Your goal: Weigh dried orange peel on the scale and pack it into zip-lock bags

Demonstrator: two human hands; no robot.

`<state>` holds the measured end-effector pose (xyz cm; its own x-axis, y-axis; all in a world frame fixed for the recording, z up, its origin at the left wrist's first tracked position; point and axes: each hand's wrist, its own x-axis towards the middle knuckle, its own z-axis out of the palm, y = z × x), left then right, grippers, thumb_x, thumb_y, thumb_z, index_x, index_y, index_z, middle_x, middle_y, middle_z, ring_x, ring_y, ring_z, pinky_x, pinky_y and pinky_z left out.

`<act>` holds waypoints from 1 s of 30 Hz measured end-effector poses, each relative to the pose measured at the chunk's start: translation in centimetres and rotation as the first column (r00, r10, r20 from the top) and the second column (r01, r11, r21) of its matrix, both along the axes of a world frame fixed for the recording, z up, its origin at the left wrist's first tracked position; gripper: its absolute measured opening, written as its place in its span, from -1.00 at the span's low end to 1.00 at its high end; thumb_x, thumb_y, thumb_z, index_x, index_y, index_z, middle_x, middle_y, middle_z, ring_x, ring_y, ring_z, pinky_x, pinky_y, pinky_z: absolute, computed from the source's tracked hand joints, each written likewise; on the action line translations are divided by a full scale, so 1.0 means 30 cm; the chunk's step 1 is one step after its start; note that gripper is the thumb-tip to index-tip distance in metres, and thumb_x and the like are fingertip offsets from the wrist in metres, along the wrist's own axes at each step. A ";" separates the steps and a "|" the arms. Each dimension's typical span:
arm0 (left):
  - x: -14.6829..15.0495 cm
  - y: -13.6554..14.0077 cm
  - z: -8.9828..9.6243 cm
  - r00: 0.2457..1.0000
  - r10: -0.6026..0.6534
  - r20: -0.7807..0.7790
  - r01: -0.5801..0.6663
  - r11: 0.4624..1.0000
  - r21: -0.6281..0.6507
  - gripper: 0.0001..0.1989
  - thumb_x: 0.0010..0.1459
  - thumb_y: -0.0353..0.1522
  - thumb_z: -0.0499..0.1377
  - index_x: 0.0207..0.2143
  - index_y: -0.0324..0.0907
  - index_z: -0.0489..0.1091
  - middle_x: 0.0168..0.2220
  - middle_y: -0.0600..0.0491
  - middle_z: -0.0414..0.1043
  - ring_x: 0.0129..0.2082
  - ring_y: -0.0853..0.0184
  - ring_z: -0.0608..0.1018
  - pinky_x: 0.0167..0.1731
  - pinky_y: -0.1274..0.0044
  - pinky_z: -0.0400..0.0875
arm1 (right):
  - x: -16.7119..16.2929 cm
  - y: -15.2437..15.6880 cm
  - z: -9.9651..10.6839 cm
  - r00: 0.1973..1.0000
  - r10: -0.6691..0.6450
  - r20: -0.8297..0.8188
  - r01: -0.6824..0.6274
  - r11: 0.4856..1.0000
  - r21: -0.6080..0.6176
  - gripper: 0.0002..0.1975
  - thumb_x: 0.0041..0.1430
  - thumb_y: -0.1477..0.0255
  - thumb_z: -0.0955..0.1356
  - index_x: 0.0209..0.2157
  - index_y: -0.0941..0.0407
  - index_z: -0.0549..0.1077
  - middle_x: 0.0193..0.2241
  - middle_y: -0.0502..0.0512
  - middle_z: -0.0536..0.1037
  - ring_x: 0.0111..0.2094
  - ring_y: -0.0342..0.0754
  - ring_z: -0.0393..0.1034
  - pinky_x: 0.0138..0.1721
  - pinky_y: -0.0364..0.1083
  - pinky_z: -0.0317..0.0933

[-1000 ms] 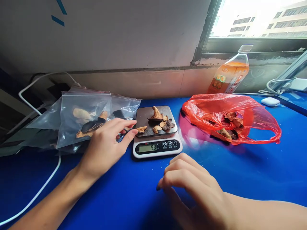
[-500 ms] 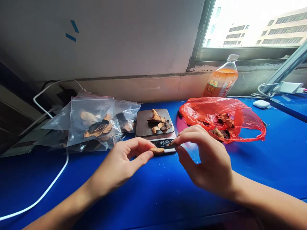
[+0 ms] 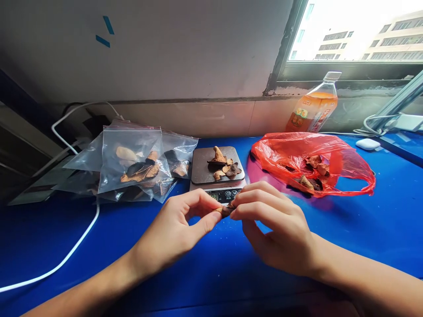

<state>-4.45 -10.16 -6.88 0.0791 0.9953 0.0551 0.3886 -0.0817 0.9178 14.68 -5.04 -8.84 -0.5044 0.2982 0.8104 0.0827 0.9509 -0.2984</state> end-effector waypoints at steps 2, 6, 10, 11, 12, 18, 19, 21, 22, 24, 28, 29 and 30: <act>0.005 0.001 0.000 1.000 0.002 0.013 -0.001 1.000 -0.010 -0.92 0.10 -0.38 0.23 -0.40 -0.20 0.50 -0.46 0.10 0.57 -0.44 0.37 0.59 -0.35 0.57 0.55 | -0.001 -0.004 0.000 1.000 0.021 0.020 -0.021 1.000 -0.001 -0.74 0.09 0.73 0.25 -0.29 0.15 0.44 -0.37 0.12 0.58 -0.28 -0.08 0.46 -0.27 -0.09 0.43; 0.015 -0.001 -0.002 0.998 0.003 0.070 -0.003 1.000 -0.009 -0.93 0.09 -0.38 0.24 -0.41 -0.20 0.49 -0.46 0.10 0.57 -0.45 0.37 0.59 -0.36 0.56 0.55 | 0.001 0.003 0.000 0.997 0.067 0.046 -0.067 0.998 -0.011 -0.73 0.06 0.71 0.24 -0.26 0.16 0.44 -0.35 0.14 0.58 -0.25 -0.06 0.47 -0.25 -0.06 0.45; 0.025 -0.021 0.005 0.993 -0.014 0.117 0.015 1.000 -0.014 -0.91 0.10 -0.37 0.24 -0.43 -0.21 0.47 -0.49 0.10 0.57 -0.48 0.38 0.60 -0.41 0.60 0.55 | 0.012 -0.008 -0.003 0.995 0.065 0.076 -0.070 0.996 0.060 -0.81 0.13 0.68 0.30 -0.24 0.20 0.45 -0.32 0.19 0.57 -0.22 -0.04 0.47 -0.21 -0.06 0.46; 0.026 -0.031 0.009 0.991 -0.031 0.128 0.032 0.999 -0.007 -0.92 0.11 -0.38 0.24 -0.43 -0.20 0.46 -0.49 0.11 0.57 -0.48 0.38 0.60 -0.42 0.62 0.55 | 0.019 -0.026 -0.003 0.993 0.073 0.092 -0.080 0.994 0.081 -0.83 0.15 0.67 0.31 -0.24 0.20 0.46 -0.31 0.20 0.56 -0.21 -0.04 0.47 -0.20 -0.06 0.46; 0.026 -0.044 0.013 0.990 -0.057 0.131 0.056 0.998 0.013 -0.93 0.12 -0.39 0.23 -0.43 -0.19 0.47 -0.48 0.11 0.58 -0.48 0.39 0.61 -0.43 0.64 0.54 | 0.028 -0.050 -0.002 0.992 0.071 0.106 -0.080 0.994 0.080 -0.84 0.17 0.66 0.31 -0.25 0.19 0.47 -0.31 0.20 0.57 -0.20 -0.03 0.48 -0.20 -0.07 0.47; 0.013 -0.120 -0.004 0.979 -0.160 -0.123 0.197 0.883 0.425 -0.76 0.07 -0.52 0.28 -0.21 -0.10 0.44 -0.33 0.15 0.59 -0.36 0.42 0.64 -0.30 0.72 0.56 | 0.093 -0.165 0.026 0.977 -0.097 0.192 0.120 0.986 -0.115 -0.86 0.28 0.46 0.33 -0.20 -0.01 0.53 -0.30 0.09 0.60 -0.25 -0.08 0.53 -0.30 -0.30 0.46; 0.010 -0.124 -0.014 0.973 -0.161 -0.164 0.222 0.840 0.494 -0.71 0.09 -0.52 0.28 -0.13 -0.11 0.41 -0.26 0.11 0.60 -0.29 0.39 0.65 -0.23 0.69 0.56 | 0.095 -0.155 0.030 0.979 -0.051 0.196 0.064 0.996 -0.063 -0.87 0.26 0.42 0.35 -0.21 -0.03 0.54 -0.31 0.07 0.61 -0.27 -0.07 0.53 -0.33 -0.30 0.46; 0.007 -0.126 -0.034 0.958 -0.150 -0.245 0.269 0.770 0.579 -0.63 0.15 -0.51 0.25 0.01 -0.14 0.35 -0.14 0.02 0.59 -0.18 0.35 0.64 -0.12 0.65 0.55 | 0.085 -0.120 0.030 0.982 0.023 0.185 -0.038 0.996 0.079 -0.90 0.21 0.39 0.38 -0.26 -0.04 0.57 -0.34 0.05 0.61 -0.30 -0.05 0.54 -0.36 -0.28 0.48; 0.006 -0.125 -0.042 0.951 -0.134 -0.279 0.281 0.750 0.598 -0.60 0.18 -0.51 0.22 0.07 -0.16 0.32 -0.12 -0.01 0.58 -0.16 0.34 0.63 -0.10 0.64 0.55 | 0.073 -0.104 0.027 0.987 0.028 0.155 -0.052 0.987 0.153 -0.91 0.20 0.39 0.39 -0.31 -0.02 0.58 -0.37 0.05 0.61 -0.32 -0.05 0.54 -0.36 -0.27 0.49; 0.006 -0.123 -0.052 0.938 -0.131 -0.321 0.310 0.732 0.607 -0.57 0.21 -0.54 0.17 0.13 -0.20 0.29 -0.13 -0.04 0.59 -0.20 0.33 0.64 -0.15 0.64 0.56 | 0.044 -0.094 0.015 0.999 -0.025 0.031 0.016 0.968 0.250 -0.87 0.20 0.44 0.39 -0.41 0.03 0.58 -0.44 0.04 0.60 -0.39 -0.07 0.52 -0.34 -0.24 0.50; 0.006 -0.117 -0.046 0.929 -0.199 -0.312 0.357 0.706 0.612 -0.54 0.22 -0.60 0.06 0.17 -0.25 0.27 -0.23 -0.05 0.60 -0.32 0.35 0.63 -0.34 0.63 0.58 | 0.010 -0.155 -0.003 0.982 -0.183 -0.043 0.187 0.975 0.123 -0.78 0.29 0.51 0.31 -0.41 0.03 0.54 -0.46 0.00 0.62 -0.39 -0.07 0.50 -0.25 -0.13 0.51; 0.006 -0.115 -0.043 0.928 -0.212 -0.307 0.362 0.708 0.606 -0.54 0.23 -0.61 0.06 0.17 -0.23 0.27 -0.25 -0.04 0.60 -0.34 0.36 0.62 -0.35 0.63 0.57 | 0.011 -0.172 -0.004 0.975 -0.221 0.002 0.221 0.973 0.060 -0.78 0.30 0.51 0.29 -0.36 0.03 0.54 -0.42 0.01 0.63 -0.36 -0.06 0.51 -0.22 -0.10 0.50; 0.006 -0.114 -0.039 0.928 -0.220 -0.301 0.363 0.712 0.601 -0.54 0.23 -0.61 0.06 0.17 -0.21 0.28 -0.26 -0.04 0.59 -0.35 0.37 0.62 -0.34 0.63 0.57 | 0.016 -0.184 -0.003 0.966 -0.255 0.037 0.255 0.967 0.010 -0.80 0.31 0.52 0.29 -0.33 0.05 0.54 -0.38 0.03 0.63 -0.33 -0.05 0.51 -0.19 -0.08 0.49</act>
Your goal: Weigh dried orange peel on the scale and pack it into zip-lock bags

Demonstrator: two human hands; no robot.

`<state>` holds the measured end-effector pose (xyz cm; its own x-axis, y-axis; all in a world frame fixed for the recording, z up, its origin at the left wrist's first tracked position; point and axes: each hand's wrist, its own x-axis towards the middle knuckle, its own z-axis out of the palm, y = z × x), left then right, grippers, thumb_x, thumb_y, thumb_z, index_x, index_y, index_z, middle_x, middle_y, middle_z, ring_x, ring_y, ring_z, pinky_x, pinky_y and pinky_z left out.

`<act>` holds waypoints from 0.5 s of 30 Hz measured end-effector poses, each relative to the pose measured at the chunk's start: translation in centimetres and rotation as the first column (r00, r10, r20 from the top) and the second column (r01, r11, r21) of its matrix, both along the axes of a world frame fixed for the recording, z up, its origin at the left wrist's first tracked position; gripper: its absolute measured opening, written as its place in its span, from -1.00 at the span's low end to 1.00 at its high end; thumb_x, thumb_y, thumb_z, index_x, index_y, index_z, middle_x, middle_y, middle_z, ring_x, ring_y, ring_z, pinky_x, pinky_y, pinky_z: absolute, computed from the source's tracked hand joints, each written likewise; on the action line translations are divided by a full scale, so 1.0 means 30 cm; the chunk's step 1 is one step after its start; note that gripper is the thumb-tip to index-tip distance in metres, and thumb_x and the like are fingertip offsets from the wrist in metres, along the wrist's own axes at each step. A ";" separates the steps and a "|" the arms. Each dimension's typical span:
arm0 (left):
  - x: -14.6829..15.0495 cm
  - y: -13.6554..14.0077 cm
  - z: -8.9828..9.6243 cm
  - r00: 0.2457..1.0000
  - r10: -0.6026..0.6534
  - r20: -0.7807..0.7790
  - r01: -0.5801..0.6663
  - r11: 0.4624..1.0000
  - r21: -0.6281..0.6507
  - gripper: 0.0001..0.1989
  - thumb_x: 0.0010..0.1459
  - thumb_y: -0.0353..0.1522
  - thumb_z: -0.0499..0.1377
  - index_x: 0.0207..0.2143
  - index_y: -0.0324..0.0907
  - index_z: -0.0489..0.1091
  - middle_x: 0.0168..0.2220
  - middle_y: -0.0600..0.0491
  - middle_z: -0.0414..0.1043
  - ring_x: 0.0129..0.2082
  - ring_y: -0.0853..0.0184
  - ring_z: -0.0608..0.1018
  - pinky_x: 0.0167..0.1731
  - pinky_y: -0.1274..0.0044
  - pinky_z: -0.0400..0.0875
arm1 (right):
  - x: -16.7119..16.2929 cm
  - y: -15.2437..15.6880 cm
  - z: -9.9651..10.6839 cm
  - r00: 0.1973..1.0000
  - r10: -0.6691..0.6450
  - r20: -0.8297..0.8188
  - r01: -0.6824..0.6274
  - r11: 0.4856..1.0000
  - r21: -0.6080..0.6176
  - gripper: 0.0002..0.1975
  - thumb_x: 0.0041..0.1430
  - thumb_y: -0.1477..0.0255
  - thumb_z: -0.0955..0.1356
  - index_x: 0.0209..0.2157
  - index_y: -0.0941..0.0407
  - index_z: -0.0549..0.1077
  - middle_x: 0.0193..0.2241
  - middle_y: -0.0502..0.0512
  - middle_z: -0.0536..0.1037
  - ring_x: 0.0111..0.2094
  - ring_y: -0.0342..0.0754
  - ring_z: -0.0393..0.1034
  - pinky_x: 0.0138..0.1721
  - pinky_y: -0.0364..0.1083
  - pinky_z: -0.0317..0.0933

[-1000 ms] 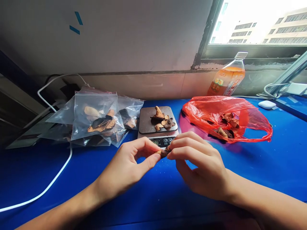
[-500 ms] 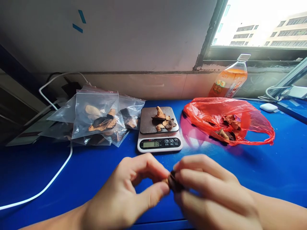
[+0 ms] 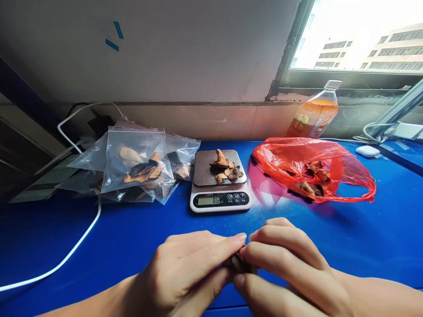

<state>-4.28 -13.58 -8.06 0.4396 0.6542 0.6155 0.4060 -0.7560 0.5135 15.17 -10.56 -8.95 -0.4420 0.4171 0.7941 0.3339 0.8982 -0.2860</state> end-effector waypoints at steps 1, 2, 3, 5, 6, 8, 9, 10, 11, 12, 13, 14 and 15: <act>0.000 0.001 0.003 1.000 -0.009 -0.001 0.009 1.000 -0.009 -0.53 0.23 -0.61 0.07 0.17 -0.20 0.29 -0.26 -0.04 0.59 -0.35 0.37 0.62 -0.33 0.63 0.57 | 0.007 -0.005 0.001 1.000 -0.023 0.015 0.024 0.999 -0.025 -0.81 0.30 0.54 0.29 -0.31 0.06 0.53 -0.37 0.04 0.63 -0.31 -0.04 0.52 -0.15 -0.06 0.49; 0.000 0.002 0.005 1.000 -0.020 0.006 0.020 1.000 -0.010 -0.53 0.23 -0.62 0.08 0.17 -0.19 0.29 -0.27 -0.04 0.59 -0.35 0.37 0.62 -0.32 0.62 0.57 | 0.016 -0.003 0.002 0.999 -0.005 0.037 0.005 1.000 0.000 -0.83 0.29 0.54 0.30 -0.30 0.08 0.53 -0.35 0.05 0.63 -0.30 -0.04 0.52 -0.13 -0.06 0.48; 0.000 0.004 0.006 1.000 -0.026 0.016 0.027 1.000 -0.012 -0.52 0.22 -0.62 0.08 0.17 -0.20 0.30 -0.26 -0.05 0.60 -0.34 0.36 0.62 -0.31 0.62 0.58 | 0.023 0.004 0.003 0.997 0.049 0.063 -0.053 0.996 0.065 -0.85 0.27 0.55 0.31 -0.30 0.09 0.53 -0.36 0.05 0.62 -0.29 -0.05 0.52 -0.11 -0.07 0.49; -0.001 0.007 0.006 0.999 -0.021 0.032 0.021 1.000 -0.008 -0.52 0.21 -0.63 0.09 0.17 -0.20 0.31 -0.25 -0.05 0.60 -0.32 0.37 0.63 -0.29 0.63 0.58 | 0.033 0.022 0.001 0.981 0.143 0.130 -0.166 0.968 0.186 -0.86 0.26 0.54 0.33 -0.29 0.11 0.54 -0.36 0.06 0.62 -0.28 -0.06 0.52 -0.08 -0.09 0.49; -0.001 0.009 0.005 0.999 -0.012 0.035 0.013 1.000 -0.006 -0.51 0.21 -0.64 0.09 0.16 -0.20 0.32 -0.25 -0.04 0.61 -0.32 0.37 0.64 -0.28 0.65 0.58 | 0.033 0.030 -0.001 0.976 0.158 0.152 -0.188 0.959 0.212 -0.86 0.26 0.54 0.33 -0.28 0.13 0.55 -0.36 0.06 0.62 -0.27 -0.06 0.52 -0.06 -0.10 0.48; -0.004 0.016 0.004 0.999 0.012 0.036 -0.013 1.000 0.008 -0.53 0.20 -0.63 0.11 0.14 -0.20 0.34 -0.22 -0.02 0.62 -0.29 0.37 0.65 -0.25 0.68 0.58 | 0.028 0.037 -0.006 0.986 0.101 0.131 -0.125 0.973 0.192 -0.85 0.25 0.58 0.32 -0.24 0.17 0.55 -0.33 0.09 0.63 -0.24 -0.05 0.52 -0.03 -0.09 0.47; -0.007 0.020 0.004 0.999 0.029 0.025 -0.030 0.999 0.020 -0.54 0.19 -0.63 0.12 0.13 -0.19 0.36 -0.19 -0.02 0.62 -0.27 0.37 0.66 -0.22 0.69 0.57 | 0.024 0.039 -0.008 0.993 0.051 0.107 -0.069 0.983 0.171 -0.84 0.25 0.60 0.32 -0.23 0.19 0.55 -0.32 0.11 0.64 -0.23 -0.04 0.53 -0.03 -0.07 0.47; -0.009 0.025 0.004 0.999 0.048 0.012 -0.049 0.998 0.033 -0.55 0.19 -0.63 0.13 0.10 -0.18 0.38 -0.17 -0.01 0.63 -0.25 0.37 0.67 -0.19 0.69 0.57 | 0.020 0.041 -0.008 0.995 0.020 0.095 -0.036 0.985 0.168 -0.82 0.24 0.62 0.31 -0.22 0.20 0.56 -0.30 0.13 0.64 -0.22 -0.03 0.53 -0.04 -0.06 0.47; -0.012 0.029 0.004 0.998 0.071 0.002 -0.071 0.997 0.040 -0.57 0.19 -0.62 0.14 0.08 -0.16 0.40 -0.16 0.00 0.63 -0.23 0.36 0.67 -0.17 0.69 0.57 | 0.017 0.045 -0.007 0.995 0.021 0.094 -0.039 0.980 0.195 -0.81 0.24 0.63 0.31 -0.22 0.21 0.56 -0.30 0.14 0.64 -0.23 -0.03 0.53 -0.07 -0.05 0.48; -0.014 0.032 0.004 0.995 0.096 -0.002 -0.096 0.994 0.045 -0.59 0.19 -0.61 0.15 0.06 -0.14 0.41 -0.17 0.02 0.63 -0.23 0.36 0.67 -0.18 0.69 0.57 | 0.015 0.051 -0.005 0.994 0.048 0.102 -0.072 0.967 0.245 -0.81 0.23 0.64 0.31 -0.23 0.22 0.56 -0.31 0.15 0.65 -0.25 -0.03 0.54 -0.12 -0.06 0.49; -0.016 0.036 0.004 0.993 0.118 -0.003 -0.117 0.992 0.048 -0.61 0.19 -0.60 0.16 0.03 -0.13 0.43 -0.19 0.03 0.64 -0.25 0.37 0.68 -0.20 0.70 0.58 | 0.015 0.058 -0.001 0.990 0.077 0.119 -0.109 0.953 0.284 -0.81 0.23 0.64 0.30 -0.24 0.24 0.57 -0.32 0.16 0.65 -0.27 -0.02 0.54 -0.15 -0.06 0.50; -0.018 0.038 0.003 0.992 0.129 -0.004 -0.129 0.991 0.049 -0.62 0.19 -0.60 0.16 0.02 -0.12 0.44 -0.22 0.04 0.65 -0.27 0.37 0.68 -0.22 0.69 0.58 | 0.014 0.063 0.002 0.985 0.105 0.137 -0.143 0.940 0.309 -0.81 0.23 0.64 0.30 -0.26 0.25 0.57 -0.33 0.17 0.65 -0.28 -0.02 0.54 -0.17 -0.07 0.50; -0.021 0.040 0.002 0.991 0.130 -0.002 -0.130 0.990 0.058 -0.63 0.19 -0.59 0.16 0.02 -0.13 0.44 -0.23 0.04 0.65 -0.29 0.37 0.68 -0.24 0.69 0.59 | 0.014 0.066 0.004 0.982 0.122 0.145 -0.163 0.934 0.319 -0.81 0.23 0.64 0.30 -0.26 0.27 0.57 -0.34 0.18 0.65 -0.28 -0.01 0.54 -0.18 -0.07 0.50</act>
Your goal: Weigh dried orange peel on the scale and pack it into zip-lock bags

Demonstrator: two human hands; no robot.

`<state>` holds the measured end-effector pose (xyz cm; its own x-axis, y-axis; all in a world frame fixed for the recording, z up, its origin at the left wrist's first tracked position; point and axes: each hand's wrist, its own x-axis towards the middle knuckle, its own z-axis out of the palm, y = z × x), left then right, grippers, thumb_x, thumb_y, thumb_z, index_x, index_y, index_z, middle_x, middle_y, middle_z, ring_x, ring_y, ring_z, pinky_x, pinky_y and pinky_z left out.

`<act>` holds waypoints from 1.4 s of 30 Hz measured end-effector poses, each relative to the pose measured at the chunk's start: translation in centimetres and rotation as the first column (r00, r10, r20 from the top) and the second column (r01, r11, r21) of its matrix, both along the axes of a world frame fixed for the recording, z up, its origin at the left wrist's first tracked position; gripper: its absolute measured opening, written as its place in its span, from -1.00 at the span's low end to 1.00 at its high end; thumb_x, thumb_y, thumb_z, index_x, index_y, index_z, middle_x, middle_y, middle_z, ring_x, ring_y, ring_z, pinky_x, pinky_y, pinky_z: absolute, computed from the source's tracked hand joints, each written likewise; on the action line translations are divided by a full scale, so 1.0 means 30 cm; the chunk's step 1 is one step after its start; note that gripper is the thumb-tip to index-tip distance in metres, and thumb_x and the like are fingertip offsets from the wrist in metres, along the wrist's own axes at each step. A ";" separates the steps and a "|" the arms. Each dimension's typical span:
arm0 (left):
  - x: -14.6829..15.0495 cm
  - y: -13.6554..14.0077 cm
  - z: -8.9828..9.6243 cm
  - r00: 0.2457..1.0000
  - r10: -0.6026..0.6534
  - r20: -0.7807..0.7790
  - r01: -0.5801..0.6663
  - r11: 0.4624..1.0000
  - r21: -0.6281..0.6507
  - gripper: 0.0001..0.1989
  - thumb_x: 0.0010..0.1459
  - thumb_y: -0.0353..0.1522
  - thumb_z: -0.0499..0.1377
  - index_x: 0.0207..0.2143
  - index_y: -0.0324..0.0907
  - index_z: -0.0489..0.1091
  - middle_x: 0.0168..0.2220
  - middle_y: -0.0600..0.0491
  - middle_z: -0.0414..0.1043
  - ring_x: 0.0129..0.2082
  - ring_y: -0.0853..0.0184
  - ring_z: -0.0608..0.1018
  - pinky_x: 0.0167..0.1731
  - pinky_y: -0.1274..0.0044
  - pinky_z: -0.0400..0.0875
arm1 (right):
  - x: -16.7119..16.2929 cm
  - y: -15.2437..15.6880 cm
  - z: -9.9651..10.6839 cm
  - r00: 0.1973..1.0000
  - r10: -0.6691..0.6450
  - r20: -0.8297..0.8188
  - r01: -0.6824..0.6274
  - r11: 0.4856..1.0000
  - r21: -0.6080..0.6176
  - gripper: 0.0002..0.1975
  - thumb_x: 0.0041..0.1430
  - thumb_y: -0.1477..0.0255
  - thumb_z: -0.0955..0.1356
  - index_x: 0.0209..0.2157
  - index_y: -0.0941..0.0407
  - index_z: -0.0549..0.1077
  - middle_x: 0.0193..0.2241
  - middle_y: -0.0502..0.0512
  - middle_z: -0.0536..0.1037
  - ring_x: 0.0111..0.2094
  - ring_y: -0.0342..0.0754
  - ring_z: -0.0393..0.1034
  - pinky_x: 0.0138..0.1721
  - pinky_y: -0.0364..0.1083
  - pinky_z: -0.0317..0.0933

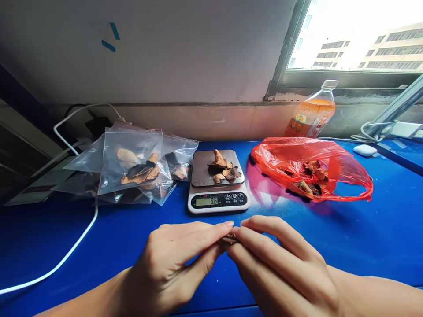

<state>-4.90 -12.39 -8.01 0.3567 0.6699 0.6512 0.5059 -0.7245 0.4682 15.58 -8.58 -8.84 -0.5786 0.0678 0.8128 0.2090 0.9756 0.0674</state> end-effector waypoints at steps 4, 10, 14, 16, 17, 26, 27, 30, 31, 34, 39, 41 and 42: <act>-0.015 0.000 -0.011 0.997 -0.036 -0.074 0.044 0.992 0.116 -0.60 0.22 -0.60 0.15 0.09 -0.18 0.40 -0.16 0.05 0.64 -0.23 0.43 0.66 -0.17 0.71 0.58 | -0.014 -0.034 -0.010 0.987 -0.132 -0.087 0.122 0.986 -0.112 -0.83 0.25 0.63 0.30 -0.26 0.27 0.56 -0.33 0.17 0.64 -0.24 0.00 0.52 -0.16 -0.05 0.47; -0.035 -0.011 -0.006 0.985 -0.020 -0.174 0.042 0.992 0.120 -0.57 0.25 -0.58 0.15 0.14 -0.16 0.34 -0.10 0.09 0.62 -0.17 0.50 0.64 -0.13 0.74 0.56 | -0.021 -0.058 0.004 0.974 -0.204 -0.102 0.189 0.972 -0.142 -0.81 0.29 0.60 0.29 -0.30 0.21 0.56 -0.34 0.12 0.64 -0.23 -0.03 0.51 -0.19 -0.06 0.44; -0.036 -0.009 0.008 0.983 0.007 -0.185 0.017 0.991 0.129 -0.62 0.23 -0.60 0.15 0.07 -0.17 0.38 -0.11 0.09 0.62 -0.18 0.51 0.64 -0.10 0.76 0.53 | 0.001 0.004 0.044 0.999 -0.039 0.000 0.039 0.999 -0.008 -0.75 0.30 0.61 0.25 -0.32 0.26 0.57 -0.36 0.17 0.64 -0.30 -0.03 0.52 -0.24 -0.07 0.43; -0.036 -0.006 0.010 0.981 0.032 -0.190 -0.008 0.992 0.127 -0.64 0.23 -0.60 0.15 0.05 -0.17 0.40 -0.13 0.10 0.63 -0.20 0.51 0.64 -0.11 0.77 0.53 | 0.006 0.027 0.054 0.999 0.003 0.043 -0.004 1.000 0.018 -0.74 0.29 0.62 0.24 -0.32 0.28 0.58 -0.40 0.18 0.63 -0.35 -0.05 0.51 -0.26 -0.08 0.43; -0.036 -0.005 0.009 0.981 0.038 -0.189 -0.014 0.991 0.131 -0.65 0.23 -0.59 0.15 0.03 -0.17 0.40 -0.15 0.10 0.63 -0.22 0.50 0.65 -0.12 0.77 0.53 | 0.007 0.034 0.055 0.999 0.013 0.044 -0.014 1.000 0.012 -0.73 0.29 0.62 0.24 -0.33 0.29 0.58 -0.41 0.19 0.62 -0.36 -0.05 0.50 -0.27 -0.08 0.43; -0.034 -0.009 -0.005 0.985 0.055 -0.164 -0.033 0.990 0.136 -0.65 0.22 -0.58 0.14 0.03 -0.18 0.39 -0.15 0.06 0.63 -0.21 0.45 0.65 -0.10 0.74 0.53 | 0.009 0.032 0.073 0.996 0.057 0.063 -0.053 0.996 -0.066 -0.71 0.28 0.65 0.22 -0.39 0.30 0.56 -0.43 0.24 0.60 -0.40 -0.04 0.47 -0.32 -0.09 0.43; -0.033 -0.004 -0.003 0.987 0.050 -0.153 -0.028 0.990 0.140 -0.66 0.21 -0.59 0.14 0.01 -0.17 0.40 -0.17 0.07 0.64 -0.23 0.46 0.65 -0.11 0.74 0.53 | 0.010 0.032 0.076 0.995 0.043 0.089 -0.037 0.997 -0.069 -0.71 0.28 0.64 0.22 -0.38 0.29 0.56 -0.43 0.23 0.61 -0.41 -0.05 0.47 -0.32 -0.09 0.43; -0.040 0.024 0.005 0.991 0.055 -0.122 -0.036 0.988 0.150 -0.69 0.20 -0.57 0.15 -0.05 -0.13 0.44 -0.23 0.11 0.65 -0.28 0.46 0.66 -0.18 0.74 0.54 | 0.009 0.035 0.067 0.994 -0.015 0.112 0.023 0.997 -0.073 -0.78 0.27 0.62 0.26 -0.28 0.27 0.57 -0.37 0.21 0.61 -0.35 -0.03 0.47 -0.28 -0.07 0.42; -0.045 0.037 0.006 0.990 0.076 -0.117 -0.059 0.987 0.147 -0.70 0.20 -0.56 0.16 -0.06 -0.11 0.46 -0.24 0.12 0.65 -0.30 0.45 0.67 -0.20 0.74 0.55 | 0.007 0.037 0.059 0.994 -0.036 0.099 0.044 0.996 -0.078 -0.81 0.26 0.61 0.29 -0.25 0.26 0.56 -0.33 0.22 0.61 -0.30 -0.01 0.48 -0.25 -0.06 0.42; -0.074 0.083 0.002 0.970 0.208 -0.121 -0.192 0.972 0.133 -0.77 0.20 -0.49 0.19 -0.12 -0.07 0.51 -0.26 0.15 0.65 -0.35 0.42 0.67 -0.26 0.68 0.56 | 0.004 0.055 0.035 0.994 -0.105 0.039 0.109 0.988 -0.108 -0.87 0.20 0.55 0.38 -0.21 0.23 0.54 -0.25 0.24 0.59 -0.22 0.02 0.47 -0.21 -0.02 0.41; -0.137 0.177 -0.032 0.897 0.405 -0.175 -0.386 0.913 0.134 -0.83 0.23 -0.37 0.19 -0.21 -0.11 0.59 -0.26 0.07 0.63 -0.29 0.29 0.64 -0.19 0.49 0.54 | 0.013 0.103 0.036 0.983 -0.176 -0.047 0.166 0.971 -0.170 -0.87 0.18 0.55 0.39 -0.21 0.20 0.52 -0.23 0.22 0.55 -0.24 -0.03 0.44 -0.23 -0.05 0.38; -0.154 0.214 -0.046 0.860 0.471 -0.196 -0.454 0.882 0.125 -0.80 0.23 -0.32 0.18 -0.23 -0.12 0.61 -0.24 0.03 0.60 -0.23 0.23 0.61 -0.13 0.40 0.51 | 0.017 0.118 0.044 0.978 -0.198 -0.067 0.184 0.967 -0.174 -0.89 0.19 0.56 0.39 -0.22 0.18 0.51 -0.24 0.20 0.54 -0.26 -0.05 0.44 -0.26 -0.07 0.37; -0.159 0.230 -0.052 0.845 0.497 -0.199 -0.482 0.868 0.118 -0.79 0.22 -0.30 0.18 -0.24 -0.13 0.62 -0.23 0.01 0.59 -0.21 0.21 0.59 -0.11 0.36 0.50 | 0.018 0.122 0.047 0.975 -0.209 -0.076 0.193 0.966 -0.174 -0.90 0.19 0.56 0.38 -0.23 0.17 0.50 -0.25 0.19 0.54 -0.27 -0.06 0.44 -0.27 -0.08 0.37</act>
